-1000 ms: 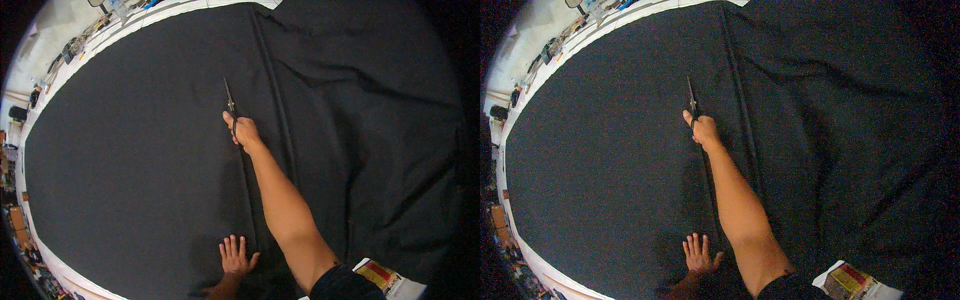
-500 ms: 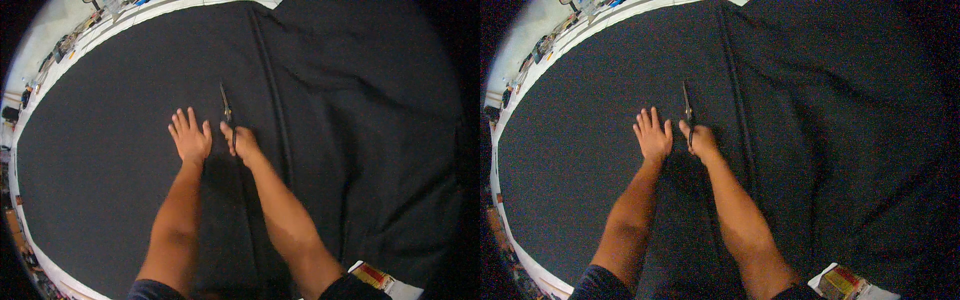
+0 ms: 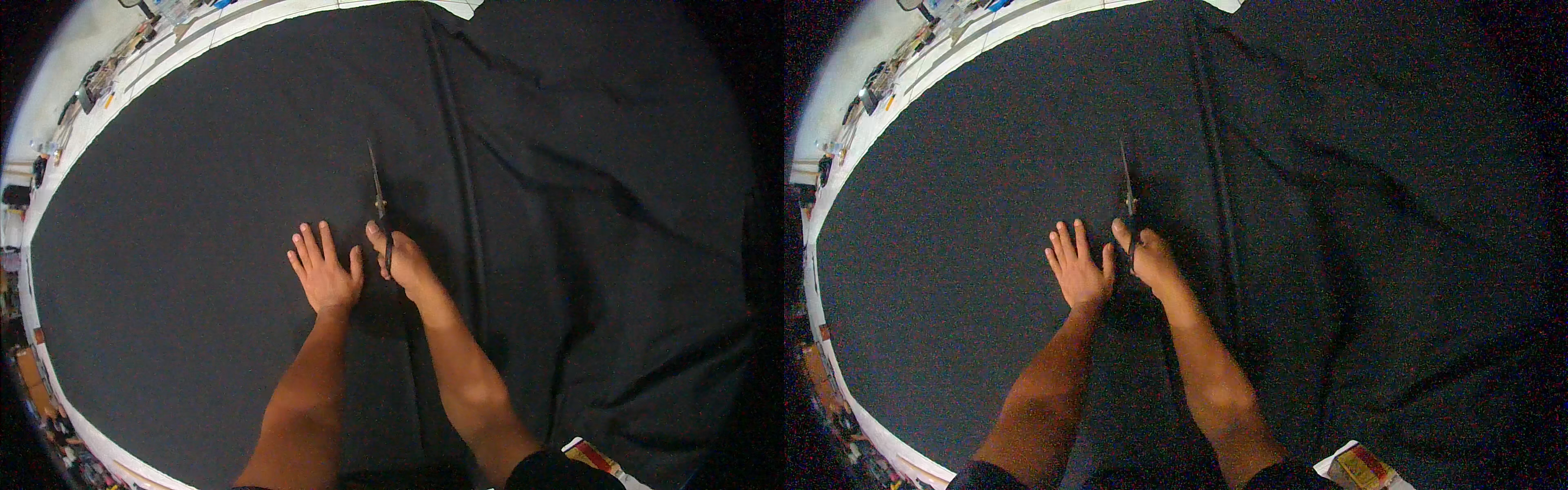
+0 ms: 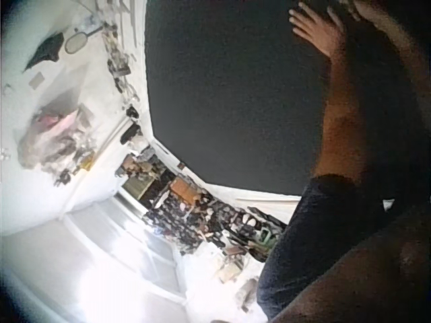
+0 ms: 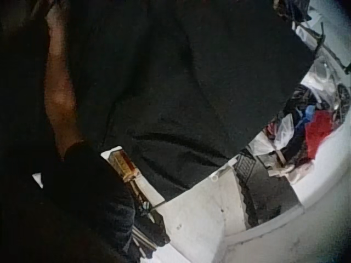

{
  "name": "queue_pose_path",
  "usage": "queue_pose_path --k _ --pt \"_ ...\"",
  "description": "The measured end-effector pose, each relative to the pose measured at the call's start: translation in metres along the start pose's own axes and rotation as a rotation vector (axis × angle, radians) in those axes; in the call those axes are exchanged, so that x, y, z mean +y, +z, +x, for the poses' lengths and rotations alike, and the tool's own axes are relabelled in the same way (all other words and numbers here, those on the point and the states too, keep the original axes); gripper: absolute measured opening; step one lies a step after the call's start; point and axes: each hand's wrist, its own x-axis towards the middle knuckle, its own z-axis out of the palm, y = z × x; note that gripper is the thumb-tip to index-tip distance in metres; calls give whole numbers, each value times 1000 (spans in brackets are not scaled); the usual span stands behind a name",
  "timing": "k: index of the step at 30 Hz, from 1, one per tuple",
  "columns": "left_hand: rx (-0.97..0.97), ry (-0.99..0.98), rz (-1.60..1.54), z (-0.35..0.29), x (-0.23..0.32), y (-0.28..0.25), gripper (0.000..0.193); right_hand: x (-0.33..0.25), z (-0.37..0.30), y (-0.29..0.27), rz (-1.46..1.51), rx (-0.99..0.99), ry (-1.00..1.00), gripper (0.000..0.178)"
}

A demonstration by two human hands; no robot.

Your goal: The person lays out a piece of black fabric on the floor, smoothes it using a long wooden pole, and then cuts a strip from one side using shears before folding and rearranging the fabric.

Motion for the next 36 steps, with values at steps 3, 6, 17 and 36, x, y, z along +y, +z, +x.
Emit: queue_pose_path --k 3,6,17,36 --pt "-22 -17 25 2 1 -2 72 -2 2 1 -19 -51 62 59" --pt "-27 -11 5 1 5 0 72 17 10 -1 -59 102 -118 57" --pt "-17 -6 1 -10 5 0 72 -13 35 -1 -107 13 -114 64" --pt "-84 -5 -33 -21 13 -16 73 -91 104 1 -47 33 -54 57"
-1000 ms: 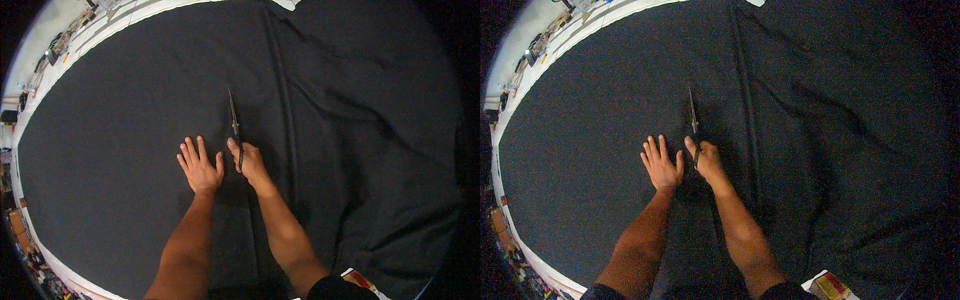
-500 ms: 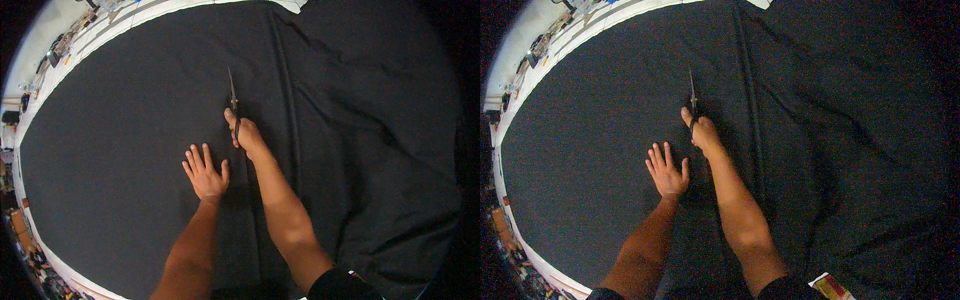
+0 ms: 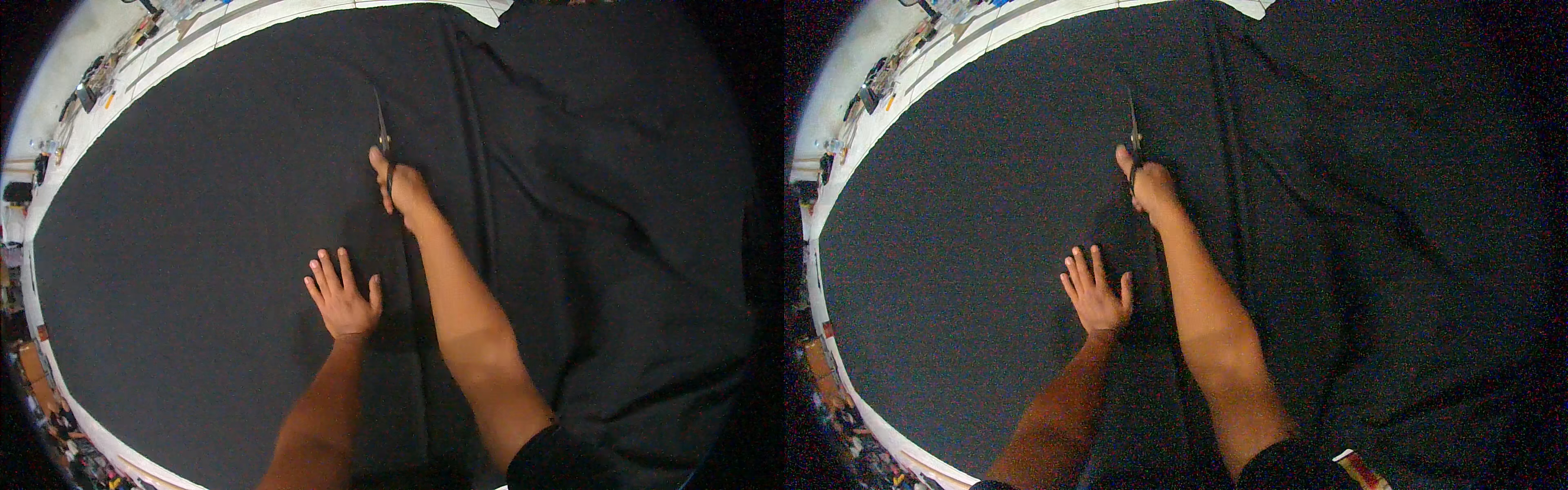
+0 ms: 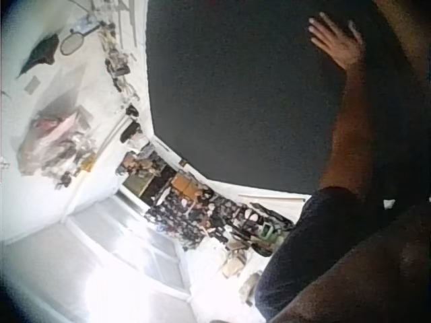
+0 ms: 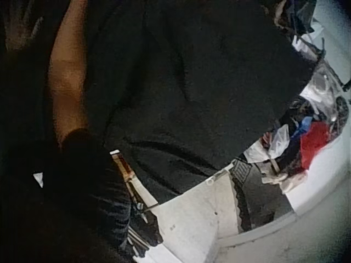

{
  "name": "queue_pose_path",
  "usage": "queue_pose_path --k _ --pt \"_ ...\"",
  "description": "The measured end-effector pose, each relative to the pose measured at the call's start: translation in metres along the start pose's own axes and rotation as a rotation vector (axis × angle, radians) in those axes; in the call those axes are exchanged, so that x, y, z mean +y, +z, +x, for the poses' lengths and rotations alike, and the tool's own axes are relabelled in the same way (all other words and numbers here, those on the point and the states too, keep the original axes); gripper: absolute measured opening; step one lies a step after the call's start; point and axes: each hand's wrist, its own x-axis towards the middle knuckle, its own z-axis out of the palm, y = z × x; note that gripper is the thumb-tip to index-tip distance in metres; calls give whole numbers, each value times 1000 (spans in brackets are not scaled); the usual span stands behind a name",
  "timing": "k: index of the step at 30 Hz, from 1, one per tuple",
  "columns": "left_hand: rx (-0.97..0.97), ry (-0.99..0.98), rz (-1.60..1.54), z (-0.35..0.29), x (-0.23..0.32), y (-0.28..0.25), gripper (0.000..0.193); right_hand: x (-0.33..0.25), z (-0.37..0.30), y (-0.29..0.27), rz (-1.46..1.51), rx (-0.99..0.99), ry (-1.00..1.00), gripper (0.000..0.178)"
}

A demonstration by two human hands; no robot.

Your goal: The person lays out a piece of black fabric on the floor, smoothes it using a long wooden pole, and then cuts a strip from one side using shears before folding and rearranging the fabric.

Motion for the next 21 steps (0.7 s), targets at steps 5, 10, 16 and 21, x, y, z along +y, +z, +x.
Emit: queue_pose_path --k 5,10,16,21 --pt "-27 -4 -19 1 3 -2 74 -24 28 1 68 4 27 56" --pt "-34 -1 -15 1 -1 -3 74 -18 32 7 29 45 -37 52" --pt "-61 2 -20 -7 -3 -3 75 -20 37 9 -32 55 -55 64" --pt "-83 0 -3 -5 -2 -5 76 -69 76 12 -3 19 36 59"
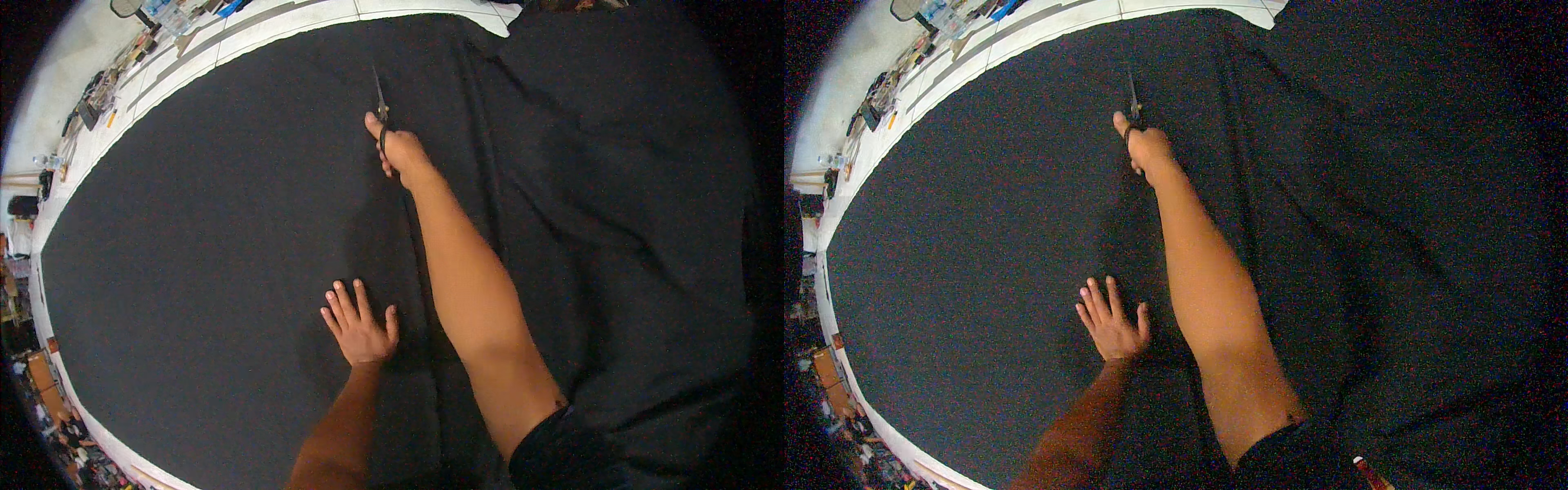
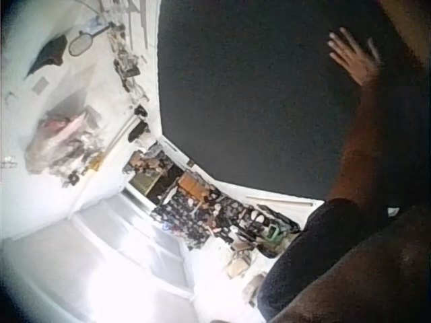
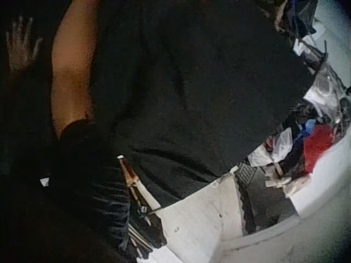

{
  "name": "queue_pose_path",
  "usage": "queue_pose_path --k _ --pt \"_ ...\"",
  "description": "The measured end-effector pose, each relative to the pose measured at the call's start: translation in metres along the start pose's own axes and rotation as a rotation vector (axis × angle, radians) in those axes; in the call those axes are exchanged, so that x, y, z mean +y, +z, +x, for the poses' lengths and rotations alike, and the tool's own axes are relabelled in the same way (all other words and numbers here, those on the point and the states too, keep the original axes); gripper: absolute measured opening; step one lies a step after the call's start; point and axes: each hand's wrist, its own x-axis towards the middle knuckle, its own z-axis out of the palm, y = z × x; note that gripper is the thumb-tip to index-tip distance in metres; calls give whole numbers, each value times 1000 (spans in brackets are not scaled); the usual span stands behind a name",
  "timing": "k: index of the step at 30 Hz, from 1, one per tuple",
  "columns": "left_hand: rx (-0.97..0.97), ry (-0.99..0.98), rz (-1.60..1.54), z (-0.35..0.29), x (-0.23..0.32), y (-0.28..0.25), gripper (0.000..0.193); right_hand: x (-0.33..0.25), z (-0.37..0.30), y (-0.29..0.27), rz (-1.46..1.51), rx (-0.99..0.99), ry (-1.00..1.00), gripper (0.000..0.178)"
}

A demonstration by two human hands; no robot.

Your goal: The person lays out a piece of black fabric on the floor, smoothes it using a long wooden pole, and then cuts a strip from one side using shears before folding and rearranging the fabric.

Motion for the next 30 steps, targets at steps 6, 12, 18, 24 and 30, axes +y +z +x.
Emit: queue_pose_path --k 6,12,18,24,30 --pt "-37 -21 -8 4 3 -4 76 4 25 0 62 35 -115 53" --pt "-31 -13 10 -1 -7 1 76 -11 40 13 34 2 -55 52" --pt "-38 25 4 4 -2 5 77 -56 96 8 97 48 -76 51" --pt "-4 17 -5 3 -10 8 78 -53 106 20 54 44 -92 51" --pt "-3 34 -51 7 -8 7 78 -99 146 16 76 -48 -66 55"
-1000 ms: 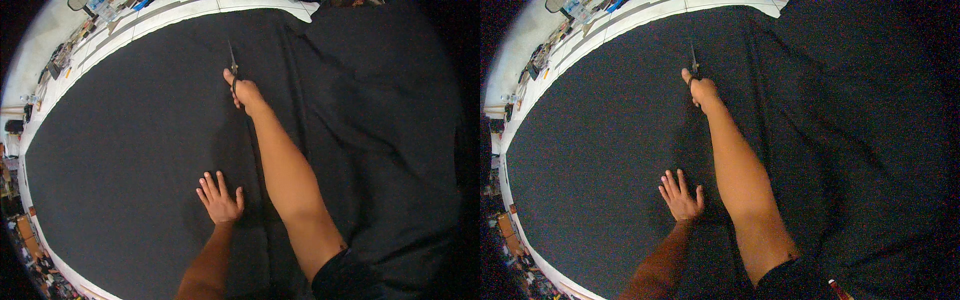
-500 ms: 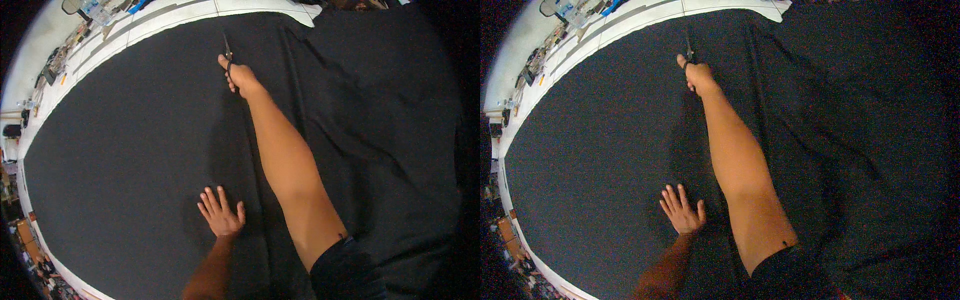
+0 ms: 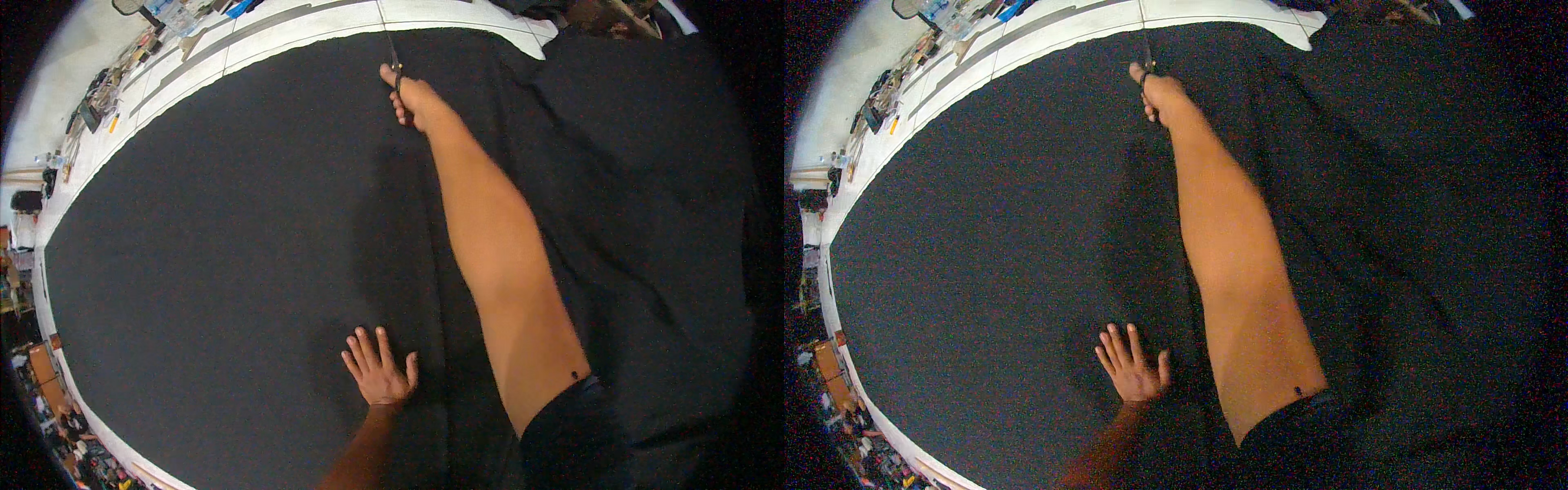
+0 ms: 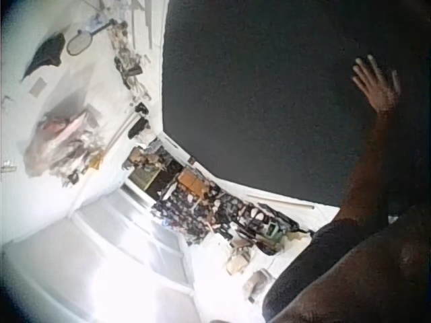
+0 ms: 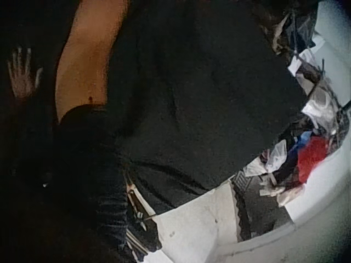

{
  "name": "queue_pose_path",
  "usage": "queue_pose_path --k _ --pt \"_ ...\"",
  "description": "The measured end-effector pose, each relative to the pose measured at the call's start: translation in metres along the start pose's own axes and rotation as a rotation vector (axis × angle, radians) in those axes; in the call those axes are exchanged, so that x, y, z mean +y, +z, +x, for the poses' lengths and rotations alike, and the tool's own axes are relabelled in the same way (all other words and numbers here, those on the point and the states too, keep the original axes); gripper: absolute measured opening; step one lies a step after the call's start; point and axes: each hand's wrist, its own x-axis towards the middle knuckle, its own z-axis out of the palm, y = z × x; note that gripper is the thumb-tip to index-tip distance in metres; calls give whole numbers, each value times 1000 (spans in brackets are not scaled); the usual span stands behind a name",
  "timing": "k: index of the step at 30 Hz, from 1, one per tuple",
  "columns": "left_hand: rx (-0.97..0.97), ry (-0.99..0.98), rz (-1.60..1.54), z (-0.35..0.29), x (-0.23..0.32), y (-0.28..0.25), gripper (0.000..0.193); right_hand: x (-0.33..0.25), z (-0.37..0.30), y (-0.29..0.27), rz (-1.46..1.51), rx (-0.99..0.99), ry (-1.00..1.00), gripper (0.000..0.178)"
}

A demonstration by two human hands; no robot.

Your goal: The person lays out a piece of black fabric on the floor, smoothes it using a long wooden pole, and then cuts a strip from one side using shears before folding and rearranging the fabric.

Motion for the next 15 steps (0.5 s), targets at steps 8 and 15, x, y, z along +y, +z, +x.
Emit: queue_pose_path --k 8,15 --pt "-45 -32 8 2 4 -2 79 2 45 -4 -122 35 -157 48" --pt "-41 -42 -2 1 11 -11 77 12 27 0 47 208 -301 52"
